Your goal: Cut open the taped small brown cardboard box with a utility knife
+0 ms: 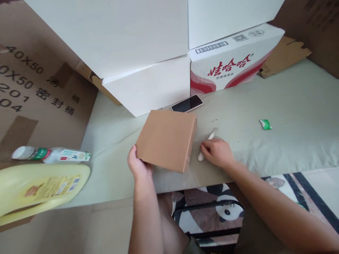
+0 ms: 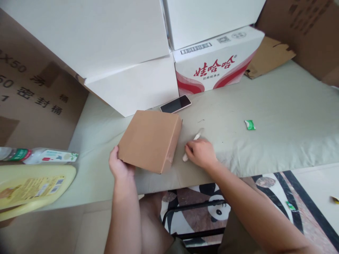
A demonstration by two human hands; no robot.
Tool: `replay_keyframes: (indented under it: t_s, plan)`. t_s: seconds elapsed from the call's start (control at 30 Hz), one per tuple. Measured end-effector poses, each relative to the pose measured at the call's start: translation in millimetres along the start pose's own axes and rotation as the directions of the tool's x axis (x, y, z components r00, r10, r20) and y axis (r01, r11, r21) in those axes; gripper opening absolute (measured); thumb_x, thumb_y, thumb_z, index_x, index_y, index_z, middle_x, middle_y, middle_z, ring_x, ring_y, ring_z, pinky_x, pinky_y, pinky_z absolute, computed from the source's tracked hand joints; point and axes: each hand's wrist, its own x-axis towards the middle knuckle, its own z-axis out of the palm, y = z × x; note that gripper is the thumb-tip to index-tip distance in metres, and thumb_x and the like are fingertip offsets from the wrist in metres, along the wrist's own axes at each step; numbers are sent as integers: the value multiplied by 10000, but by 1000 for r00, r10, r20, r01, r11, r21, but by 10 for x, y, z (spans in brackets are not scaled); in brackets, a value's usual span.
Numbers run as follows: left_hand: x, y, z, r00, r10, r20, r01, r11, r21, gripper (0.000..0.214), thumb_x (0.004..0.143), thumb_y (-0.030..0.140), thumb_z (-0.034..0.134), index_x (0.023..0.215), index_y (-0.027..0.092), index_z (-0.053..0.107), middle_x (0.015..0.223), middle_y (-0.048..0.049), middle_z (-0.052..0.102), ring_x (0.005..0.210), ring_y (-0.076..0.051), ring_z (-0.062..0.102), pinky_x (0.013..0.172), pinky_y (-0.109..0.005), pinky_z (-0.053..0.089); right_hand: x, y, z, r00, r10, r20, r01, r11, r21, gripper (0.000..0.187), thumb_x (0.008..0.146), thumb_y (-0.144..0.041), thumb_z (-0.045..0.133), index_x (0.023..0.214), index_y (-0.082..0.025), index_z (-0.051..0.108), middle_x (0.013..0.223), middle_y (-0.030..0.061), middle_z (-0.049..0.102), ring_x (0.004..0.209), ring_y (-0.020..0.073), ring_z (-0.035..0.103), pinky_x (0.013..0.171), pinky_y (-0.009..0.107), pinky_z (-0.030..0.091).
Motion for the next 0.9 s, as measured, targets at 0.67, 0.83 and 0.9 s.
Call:
replay_keyframes:
  t_s: [0.67,0.83,0.9]
  plan:
    - [-11,-30,47,999,-25,-36,25,1000,-7,327,738,461,649,897,178,687,909,-48,716,865,-211,677,750,-308,488,-95,2,3,989,150,-3,-113,761,639,395,807,-230,501,1199,-216,551,754,-19,641,561,153,574,587,290,455]
    - [-25,-27,69,997,-43,-65,42,999,-28,315,738,452,651,881,173,686,910,-55,714,852,-205,670,746,-300,480,-119,-15,37,992,127,-20,-73,687,723,433,834,-210,431,1247,-223,559,765,-13,593,620,169,561,615,306,463]
    - [-23,-30,63,998,-36,-56,35,999,-26,319,736,453,652,887,174,685,913,-55,714,862,-207,670,753,-300,480,-127,-11,49,995,97,-17,-56,699,713,452,847,-212,408,1269,-230,570,729,-15,566,633,185,555,633,322,464]
